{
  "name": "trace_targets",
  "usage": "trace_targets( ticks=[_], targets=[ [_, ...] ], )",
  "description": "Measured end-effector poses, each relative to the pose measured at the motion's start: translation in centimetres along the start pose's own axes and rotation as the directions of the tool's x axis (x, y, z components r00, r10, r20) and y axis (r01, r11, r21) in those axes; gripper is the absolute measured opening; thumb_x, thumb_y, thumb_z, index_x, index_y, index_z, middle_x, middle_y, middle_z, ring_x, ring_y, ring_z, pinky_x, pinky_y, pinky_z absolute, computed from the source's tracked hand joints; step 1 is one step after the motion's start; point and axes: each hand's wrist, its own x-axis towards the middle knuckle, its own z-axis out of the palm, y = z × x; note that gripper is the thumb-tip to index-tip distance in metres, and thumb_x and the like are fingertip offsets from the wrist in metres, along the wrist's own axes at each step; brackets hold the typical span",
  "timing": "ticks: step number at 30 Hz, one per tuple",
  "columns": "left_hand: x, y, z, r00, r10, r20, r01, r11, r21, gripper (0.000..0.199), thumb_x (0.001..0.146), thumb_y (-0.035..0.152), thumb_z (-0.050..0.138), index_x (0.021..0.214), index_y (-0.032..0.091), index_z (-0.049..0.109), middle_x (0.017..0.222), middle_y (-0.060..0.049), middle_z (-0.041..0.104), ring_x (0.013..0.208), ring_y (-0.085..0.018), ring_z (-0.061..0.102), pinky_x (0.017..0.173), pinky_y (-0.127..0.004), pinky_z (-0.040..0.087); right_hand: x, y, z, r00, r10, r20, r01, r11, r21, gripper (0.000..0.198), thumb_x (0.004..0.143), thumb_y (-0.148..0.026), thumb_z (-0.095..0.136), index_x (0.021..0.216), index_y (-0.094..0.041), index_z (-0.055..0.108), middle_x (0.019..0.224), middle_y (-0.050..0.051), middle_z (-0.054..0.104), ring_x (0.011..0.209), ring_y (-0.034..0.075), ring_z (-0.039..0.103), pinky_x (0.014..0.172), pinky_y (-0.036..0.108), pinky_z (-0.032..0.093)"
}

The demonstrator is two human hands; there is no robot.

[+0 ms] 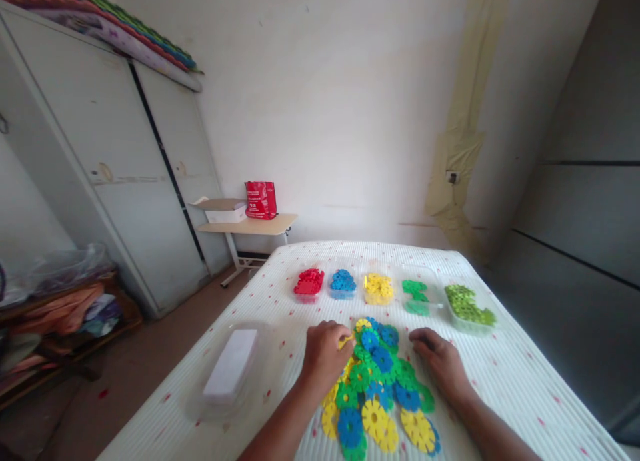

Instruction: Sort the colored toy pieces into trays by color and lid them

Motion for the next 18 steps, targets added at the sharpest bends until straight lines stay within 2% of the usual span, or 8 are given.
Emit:
trace_targets(
  ticks=[5, 8, 11, 18],
  targets=[
    [2.3, 2.1, 1.8, 0.994, 0.042, 0.098, -0.053, 0.992, 0.113, 0.022, 0.066, 0.031, 0.061, 0.087, 0.027, 0.067, 0.083, -0.004, 0.066, 0.085, -0.021, 0.058, 0.075, -0.031, 0.038, -0.2, -0.5, -0.2, 1.0, 0.016, 0.005, -0.016, 1.0, 0.013, 0.019, 0.071, -0.033, 0.047, 0.077, -0.022, 0.061, 0.077, 0.001, 0.068, 0.075, 0.02, 0.061, 0.069, 0.03, 0.046],
    [3.0, 2.3, 2.9, 0.983, 0.05, 0.175, -0.082, 0.98, 0.179, 0.032, 0.062, 0.027, 0.063, 0.093, 0.028, 0.067, 0.091, -0.006, 0.064, 0.091, -0.025, 0.055, 0.076, -0.034, 0.039, -0.2, -0.9, -0.3, 1.0, 0.009, 0.0, -0.009, 1.0, 0.017, 0.018, 0.07, -0.031, 0.047, 0.076, -0.022, 0.061, 0.076, 0.001, 0.068, 0.074, 0.02, 0.061, 0.068, 0.03, 0.046],
    [3.2, 2.2, 3.4, 0.97, 0.036, 0.241, -0.086, 0.976, 0.199, 0.036, 0.063, 0.023, 0.06, 0.098, 0.029, 0.065, 0.095, -0.007, 0.061, 0.092, -0.025, 0.054, 0.076, -0.034, 0.04, -0.2, -0.8, -0.3, 1.0, 0.008, 0.005, -0.008, 1.0, 0.03, 0.019, 0.07, -0.031, 0.047, 0.077, -0.021, 0.062, 0.077, 0.002, 0.068, 0.074, 0.02, 0.061, 0.069, 0.03, 0.045],
    [3.2, 1.8, 3.2, 0.966, 0.024, 0.256, -0.088, 0.966, 0.241, 0.023, 0.067, 0.025, 0.059, 0.088, 0.031, 0.068, 0.091, -0.002, 0.062, 0.092, -0.021, 0.054, 0.079, -0.032, 0.039, -0.1, -0.2, -0.1, 1.0, 0.006, -0.002, -0.006, 0.996, 0.088, 0.019, 0.07, -0.029, 0.048, 0.076, -0.02, 0.064, 0.076, 0.002, 0.068, 0.073, 0.019, 0.06, 0.069, 0.028, 0.045]
  ],
)
